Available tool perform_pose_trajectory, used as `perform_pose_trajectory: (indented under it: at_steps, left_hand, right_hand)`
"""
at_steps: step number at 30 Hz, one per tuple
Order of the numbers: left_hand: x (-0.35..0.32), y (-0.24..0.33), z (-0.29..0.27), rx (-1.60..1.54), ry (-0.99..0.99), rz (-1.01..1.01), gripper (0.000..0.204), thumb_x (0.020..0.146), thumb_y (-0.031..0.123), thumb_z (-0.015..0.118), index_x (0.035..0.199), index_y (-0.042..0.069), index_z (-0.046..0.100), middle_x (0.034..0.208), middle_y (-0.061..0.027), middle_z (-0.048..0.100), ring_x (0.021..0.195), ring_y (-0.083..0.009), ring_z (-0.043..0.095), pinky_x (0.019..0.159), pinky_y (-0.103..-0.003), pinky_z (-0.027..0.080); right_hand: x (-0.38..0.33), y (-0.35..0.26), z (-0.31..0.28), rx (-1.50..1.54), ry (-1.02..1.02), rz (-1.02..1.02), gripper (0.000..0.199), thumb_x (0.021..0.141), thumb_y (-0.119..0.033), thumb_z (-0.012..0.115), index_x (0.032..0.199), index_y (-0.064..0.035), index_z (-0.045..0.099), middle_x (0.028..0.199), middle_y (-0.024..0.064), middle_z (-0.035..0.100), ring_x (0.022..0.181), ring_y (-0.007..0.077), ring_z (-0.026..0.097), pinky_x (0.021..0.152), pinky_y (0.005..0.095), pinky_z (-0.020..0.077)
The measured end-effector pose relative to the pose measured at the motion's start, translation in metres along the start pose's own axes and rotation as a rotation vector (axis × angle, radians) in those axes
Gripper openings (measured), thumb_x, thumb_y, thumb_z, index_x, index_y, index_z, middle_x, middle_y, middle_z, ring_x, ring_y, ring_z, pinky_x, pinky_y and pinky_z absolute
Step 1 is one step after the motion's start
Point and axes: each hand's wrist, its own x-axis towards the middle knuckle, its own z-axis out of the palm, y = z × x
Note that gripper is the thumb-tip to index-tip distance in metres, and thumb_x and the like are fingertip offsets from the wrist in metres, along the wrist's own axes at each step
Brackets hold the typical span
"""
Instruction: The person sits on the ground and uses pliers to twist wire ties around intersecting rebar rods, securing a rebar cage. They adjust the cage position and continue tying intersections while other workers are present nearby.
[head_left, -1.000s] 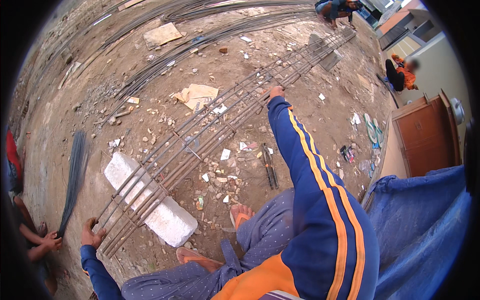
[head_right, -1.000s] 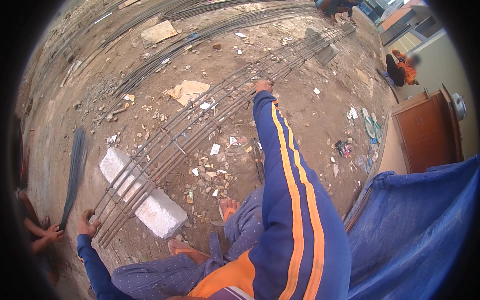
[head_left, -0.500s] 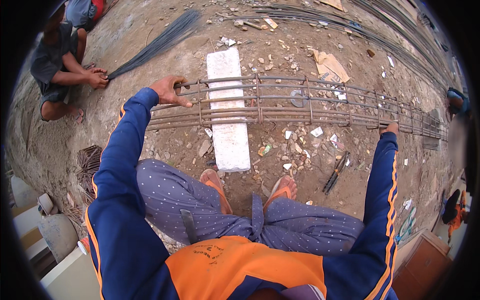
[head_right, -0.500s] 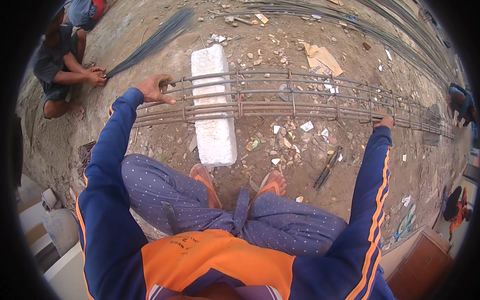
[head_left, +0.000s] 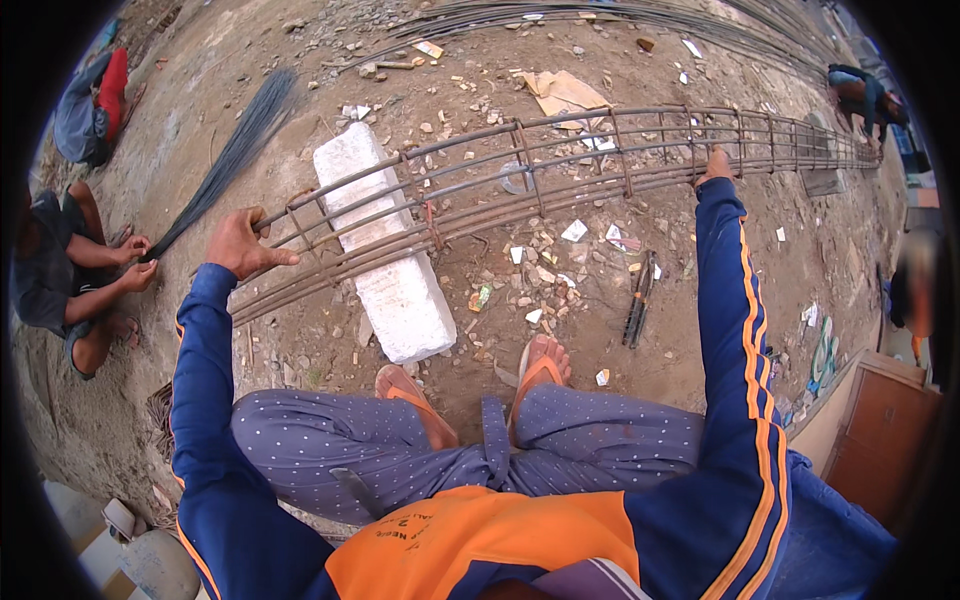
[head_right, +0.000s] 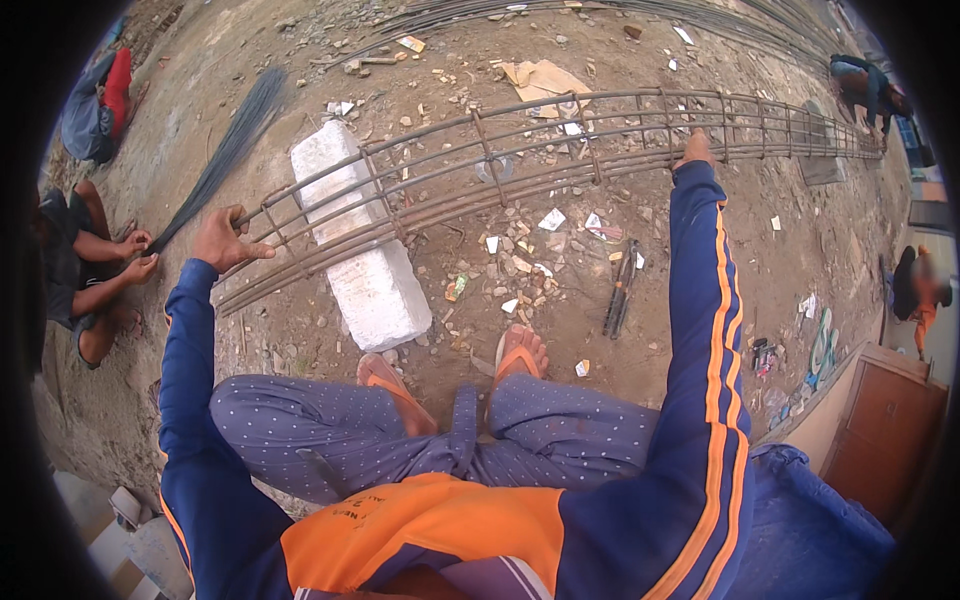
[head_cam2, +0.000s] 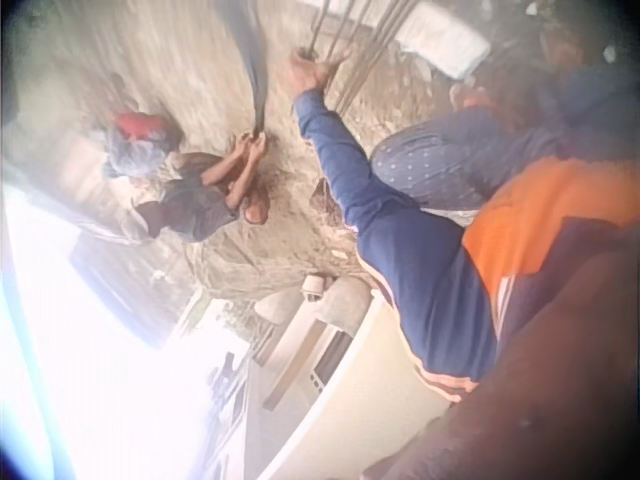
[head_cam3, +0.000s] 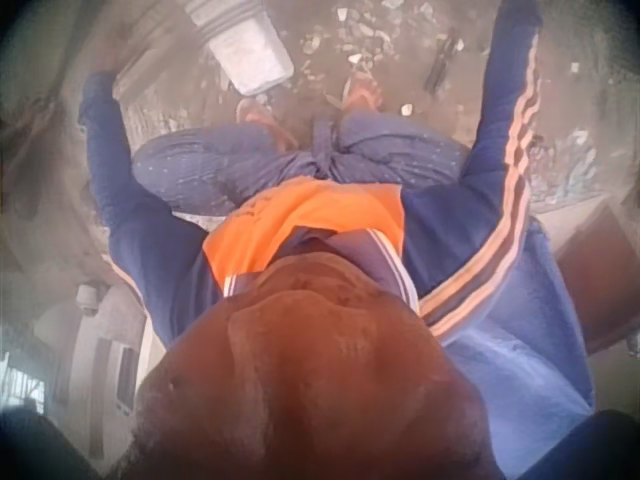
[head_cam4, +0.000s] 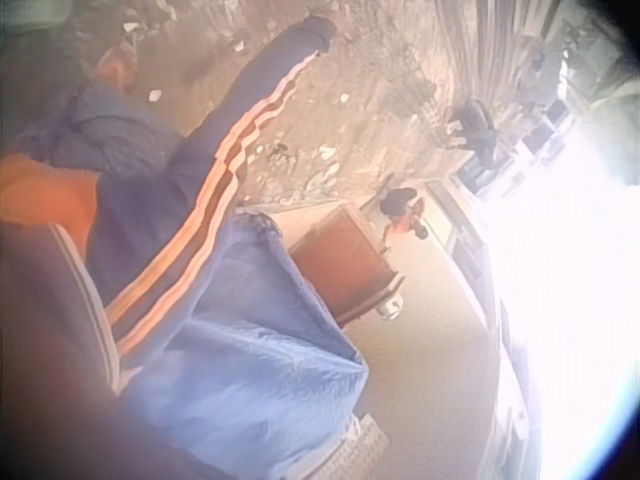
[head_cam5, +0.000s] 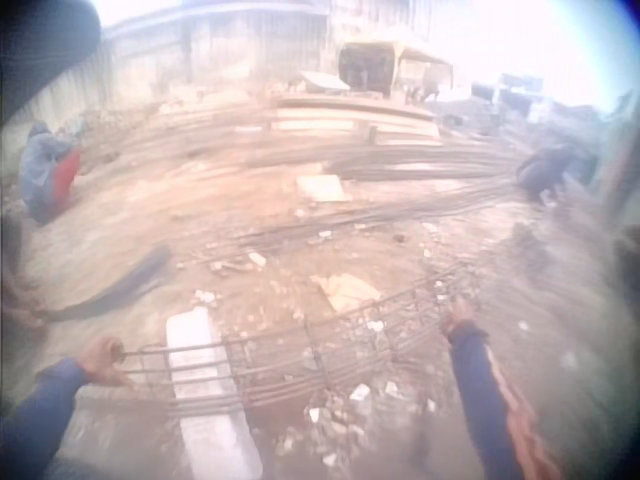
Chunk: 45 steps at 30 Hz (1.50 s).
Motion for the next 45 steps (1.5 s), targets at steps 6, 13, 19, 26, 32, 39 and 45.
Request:
perform_pose_trajectory:
  at_steps: [6,13,19,26,32,39,45]
  left_hand:
    - [-0.049,0.011,-0.026,0.178,0.133,-0.043,0.075,0.043,0.065,0.092,0.067,0.008,0.049,0.058,-0.0085,0.053,0.057,-0.0279,0.054,0.056,-0.041,0.043]
    - [-0.080,0.019,-0.030,0.271,0.415,0.094,0.074,0.049,0.069,0.088,0.063,0.009,0.048,0.055,-0.0076,0.052,0.051,-0.0270,0.054,0.050,-0.040,0.042]
    - [-0.102,0.025,-0.033,0.339,0.461,0.153,0.066,0.059,0.066,0.086,0.062,0.011,0.049,0.054,-0.0062,0.051,0.048,-0.0251,0.054,0.046,-0.039,0.040]
    - [-0.127,0.025,-0.036,0.350,0.593,0.283,0.058,0.066,0.056,0.086,0.061,0.012,0.048,0.054,-0.0056,0.052,0.047,-0.0264,0.055,0.045,-0.039,0.040]
    - [-0.138,0.024,-0.026,0.323,0.632,0.368,0.057,0.065,0.035,0.092,0.059,0.009,0.042,0.052,-0.0114,0.047,0.044,-0.0300,0.047,0.044,-0.040,0.036]
    - [-0.172,0.041,-0.049,0.440,0.721,0.396,0.039,0.057,0.003,0.080,0.068,0.005,0.042,0.064,-0.0131,0.044,0.058,-0.0338,0.047,0.053,-0.043,0.034]
    - [-0.180,0.035,-0.047,0.514,0.804,0.390,0.039,0.069,0.005,0.080,0.065,0.006,0.041,0.059,-0.0110,0.042,0.052,-0.0315,0.044,0.051,-0.043,0.032]
  right_hand:
    - [-0.094,-0.030,0.060,0.427,-0.036,0.207,0.087,0.092,-0.061,0.046,0.155,-0.0054,0.025,0.160,0.0162,0.026,0.137,0.0376,0.039,0.103,0.0570,0.0410]
    - [-0.143,-0.081,0.041,0.543,-0.113,0.155,0.102,0.085,-0.079,0.046,0.160,-0.0183,0.012,0.165,0.0140,0.010,0.144,0.0415,0.026,0.105,0.0648,0.0358]
    - [-0.164,-0.095,0.045,0.587,-0.189,0.173,0.112,0.081,-0.084,0.049,0.162,-0.0201,0.005,0.166,0.0143,0.007,0.147,0.0438,0.020,0.110,0.0684,0.0285]
    - [-0.142,-0.088,0.056,0.566,-0.175,0.169,0.091,0.084,-0.081,0.047,0.140,-0.0132,0.025,0.133,0.0153,0.027,0.119,0.0412,0.034,0.093,0.0633,0.0372]
    - [-0.079,-0.054,0.036,0.900,-0.396,0.166,0.079,0.085,-0.079,0.045,0.114,-0.0061,0.046,0.095,0.0156,0.048,0.086,0.0374,0.050,0.074,0.0568,0.0459]
    - [-0.099,-0.083,0.042,1.307,-0.363,0.232,0.082,0.084,-0.079,0.046,0.090,0.0014,0.056,0.076,0.0187,0.058,0.069,0.0357,0.058,0.068,0.0506,0.0512]
    - [-0.099,-0.091,0.083,1.413,-0.508,0.234,0.085,0.079,-0.075,0.052,0.104,0.0064,0.051,0.096,0.0239,0.055,0.089,0.0382,0.056,0.083,0.0525,0.0463]
